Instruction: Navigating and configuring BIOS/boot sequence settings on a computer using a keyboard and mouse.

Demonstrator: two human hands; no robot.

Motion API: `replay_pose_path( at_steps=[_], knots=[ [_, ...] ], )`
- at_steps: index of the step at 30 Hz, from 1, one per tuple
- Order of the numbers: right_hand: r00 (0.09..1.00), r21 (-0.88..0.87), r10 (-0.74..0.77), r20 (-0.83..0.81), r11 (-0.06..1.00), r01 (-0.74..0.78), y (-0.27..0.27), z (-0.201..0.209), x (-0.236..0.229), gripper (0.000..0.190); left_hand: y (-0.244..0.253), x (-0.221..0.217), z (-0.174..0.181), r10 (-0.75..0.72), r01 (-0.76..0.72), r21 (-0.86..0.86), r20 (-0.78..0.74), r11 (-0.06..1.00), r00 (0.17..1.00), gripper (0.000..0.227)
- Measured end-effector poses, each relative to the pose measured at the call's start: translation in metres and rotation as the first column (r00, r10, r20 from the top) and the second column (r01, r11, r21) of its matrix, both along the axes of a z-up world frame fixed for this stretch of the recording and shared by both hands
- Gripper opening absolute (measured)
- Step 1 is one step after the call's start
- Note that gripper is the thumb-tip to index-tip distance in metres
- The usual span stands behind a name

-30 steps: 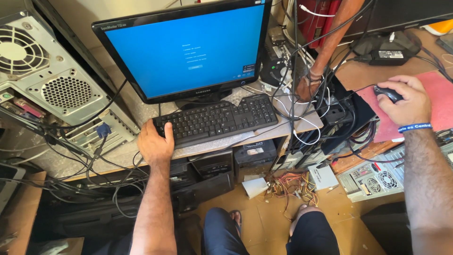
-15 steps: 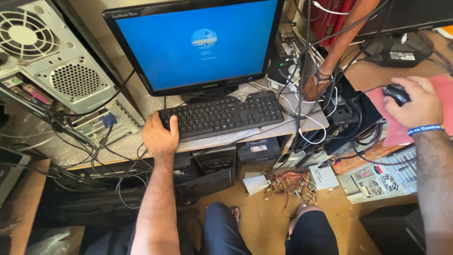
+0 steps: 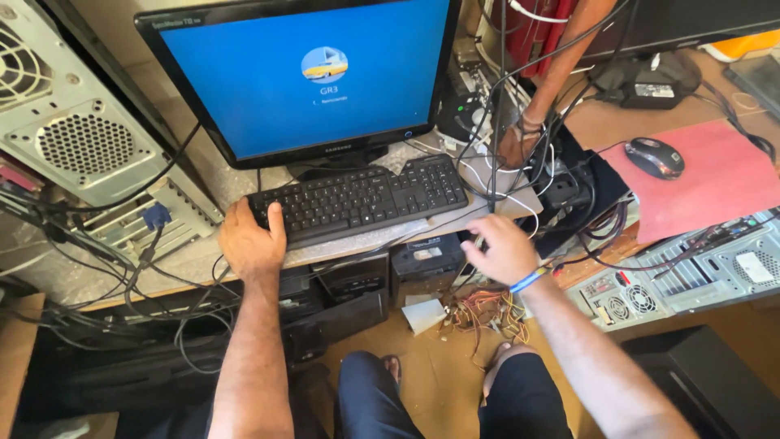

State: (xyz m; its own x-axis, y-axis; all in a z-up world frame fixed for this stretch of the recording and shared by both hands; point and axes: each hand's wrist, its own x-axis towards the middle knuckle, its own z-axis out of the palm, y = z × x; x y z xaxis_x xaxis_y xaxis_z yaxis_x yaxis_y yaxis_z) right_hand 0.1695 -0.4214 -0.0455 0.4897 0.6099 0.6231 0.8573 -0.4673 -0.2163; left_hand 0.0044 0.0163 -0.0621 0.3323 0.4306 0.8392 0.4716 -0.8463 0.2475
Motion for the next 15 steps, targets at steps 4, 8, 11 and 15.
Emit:
replay_pose_path(
  at_steps=[4, 8, 11, 15],
  knots=[
    [0.987, -0.037, -0.122, 0.106, 0.991, 0.127, 0.021, -0.033, 0.004, 0.049, -0.002, -0.002, 0.002, -0.005, 0.005, -0.008, -0.001, 1.0, 1.0, 0.059],
    [0.961, -0.146, -0.207, 0.181, 0.961, 0.235, 0.029, -0.039, 0.002, 0.076, -0.005, 0.0, 0.007, -0.006, 0.006, -0.021, -0.001, 1.0, 1.0, 0.058],
    [0.949, -0.193, -0.234, 0.209, 0.942, 0.275, 0.035, -0.03, -0.005, 0.093, -0.007, -0.002, 0.012, -0.013, 0.013, -0.029, 0.004, 1.0, 1.0, 0.057],
    [0.943, -0.308, -0.295, 0.151, 0.893, 0.329, 0.048, 0.003, -0.018, 0.095, -0.007, -0.005, 0.019, -0.049, 0.05, -0.056, 0.023, 0.997, 0.999, 0.055]
  ],
)
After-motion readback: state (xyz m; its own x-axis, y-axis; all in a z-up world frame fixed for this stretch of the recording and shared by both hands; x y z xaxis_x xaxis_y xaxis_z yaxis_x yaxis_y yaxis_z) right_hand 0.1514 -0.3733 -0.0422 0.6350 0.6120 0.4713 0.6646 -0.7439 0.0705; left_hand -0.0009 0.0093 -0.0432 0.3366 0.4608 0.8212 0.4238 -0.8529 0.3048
